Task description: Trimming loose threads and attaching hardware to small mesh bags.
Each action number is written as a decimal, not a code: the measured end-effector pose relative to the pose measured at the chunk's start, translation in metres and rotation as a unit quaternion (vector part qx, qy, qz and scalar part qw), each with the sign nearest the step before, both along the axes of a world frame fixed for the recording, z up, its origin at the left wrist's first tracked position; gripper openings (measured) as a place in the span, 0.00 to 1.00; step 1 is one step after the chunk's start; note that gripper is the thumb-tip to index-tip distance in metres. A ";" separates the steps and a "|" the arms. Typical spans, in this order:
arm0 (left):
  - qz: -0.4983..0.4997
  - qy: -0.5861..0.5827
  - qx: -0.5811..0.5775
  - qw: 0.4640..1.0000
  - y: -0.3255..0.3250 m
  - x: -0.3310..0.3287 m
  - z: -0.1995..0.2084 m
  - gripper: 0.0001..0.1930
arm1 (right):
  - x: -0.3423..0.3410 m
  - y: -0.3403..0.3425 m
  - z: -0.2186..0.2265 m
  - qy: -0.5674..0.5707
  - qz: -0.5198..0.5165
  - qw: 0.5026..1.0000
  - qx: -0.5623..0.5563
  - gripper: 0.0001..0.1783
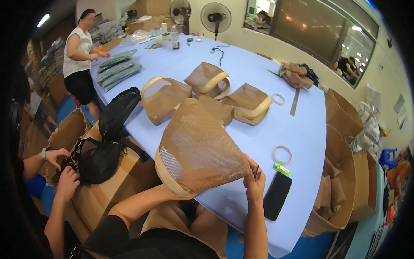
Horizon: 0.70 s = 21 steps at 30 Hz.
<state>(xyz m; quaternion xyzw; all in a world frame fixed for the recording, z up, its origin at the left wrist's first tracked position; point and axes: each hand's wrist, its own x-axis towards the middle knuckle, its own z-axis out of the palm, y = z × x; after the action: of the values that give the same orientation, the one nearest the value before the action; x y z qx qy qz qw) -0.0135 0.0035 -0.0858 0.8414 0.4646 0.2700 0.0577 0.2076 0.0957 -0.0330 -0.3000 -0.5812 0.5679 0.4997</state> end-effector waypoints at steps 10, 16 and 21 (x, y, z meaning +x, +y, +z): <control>0.069 0.061 0.169 0.981 0.030 -0.002 0.040 0.20 | -0.011 0.003 -0.004 -0.052 -0.051 0.997 0.016 0.23; 0.102 0.154 0.118 0.976 0.024 -0.001 0.034 0.22 | -0.008 0.002 0.001 -0.074 -0.032 0.997 -0.014 0.20; 0.102 0.111 0.140 0.979 0.027 -0.001 0.031 0.22 | -0.008 0.004 -0.008 -0.080 -0.036 0.995 0.050 0.19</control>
<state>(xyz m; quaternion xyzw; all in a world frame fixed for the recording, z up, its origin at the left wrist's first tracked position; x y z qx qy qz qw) -0.0142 0.0306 -0.0547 0.8141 0.5089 0.2421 -0.1401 0.1992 0.1002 -0.0407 -0.3398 -0.6360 0.4938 0.4860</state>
